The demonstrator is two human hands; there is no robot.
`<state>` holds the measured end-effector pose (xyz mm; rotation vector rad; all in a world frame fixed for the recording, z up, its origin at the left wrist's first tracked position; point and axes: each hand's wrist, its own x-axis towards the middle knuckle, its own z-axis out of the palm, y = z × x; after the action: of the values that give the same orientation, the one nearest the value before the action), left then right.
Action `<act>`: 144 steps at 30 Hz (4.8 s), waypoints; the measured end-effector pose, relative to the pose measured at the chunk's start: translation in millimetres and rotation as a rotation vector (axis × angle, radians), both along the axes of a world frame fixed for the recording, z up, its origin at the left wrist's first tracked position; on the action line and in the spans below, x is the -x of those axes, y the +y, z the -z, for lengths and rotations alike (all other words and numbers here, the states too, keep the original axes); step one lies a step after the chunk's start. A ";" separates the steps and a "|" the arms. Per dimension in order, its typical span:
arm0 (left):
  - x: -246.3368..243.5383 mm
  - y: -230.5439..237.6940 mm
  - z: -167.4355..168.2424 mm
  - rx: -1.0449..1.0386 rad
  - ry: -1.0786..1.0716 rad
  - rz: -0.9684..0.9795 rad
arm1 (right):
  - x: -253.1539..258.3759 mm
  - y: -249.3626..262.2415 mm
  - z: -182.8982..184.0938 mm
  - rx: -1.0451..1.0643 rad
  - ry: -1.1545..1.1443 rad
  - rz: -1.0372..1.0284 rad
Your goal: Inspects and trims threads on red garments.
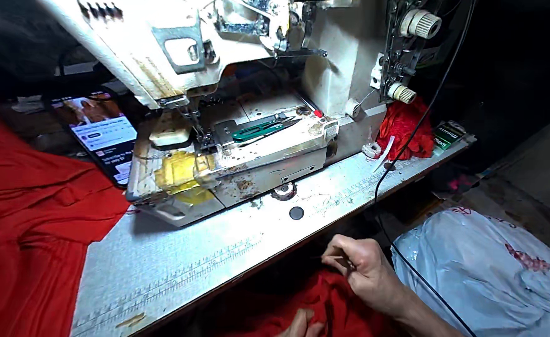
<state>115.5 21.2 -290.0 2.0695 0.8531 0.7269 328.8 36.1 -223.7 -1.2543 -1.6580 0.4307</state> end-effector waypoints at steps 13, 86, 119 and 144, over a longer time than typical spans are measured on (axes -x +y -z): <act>18.8 20.7 4.8 0.175 -0.306 -0.201 | -15.9 -28.0 21.9 0.095 -0.604 -0.342; 1.3 33.9 19.2 0.635 -0.369 -0.025 | -6.1 -29.1 58.8 0.340 0.064 -0.084; -6.5 21.6 7.0 1.053 -0.720 -0.125 | 33.2 -59.5 55.2 0.637 0.500 0.054; -20.8 12.4 1.7 1.059 -0.765 -0.286 | 42.5 -62.5 64.8 0.508 0.463 0.120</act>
<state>136.3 33.6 -291.6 0.6549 0.8080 0.8609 286.4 -26.4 -288.5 -1.4690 -1.1053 1.0293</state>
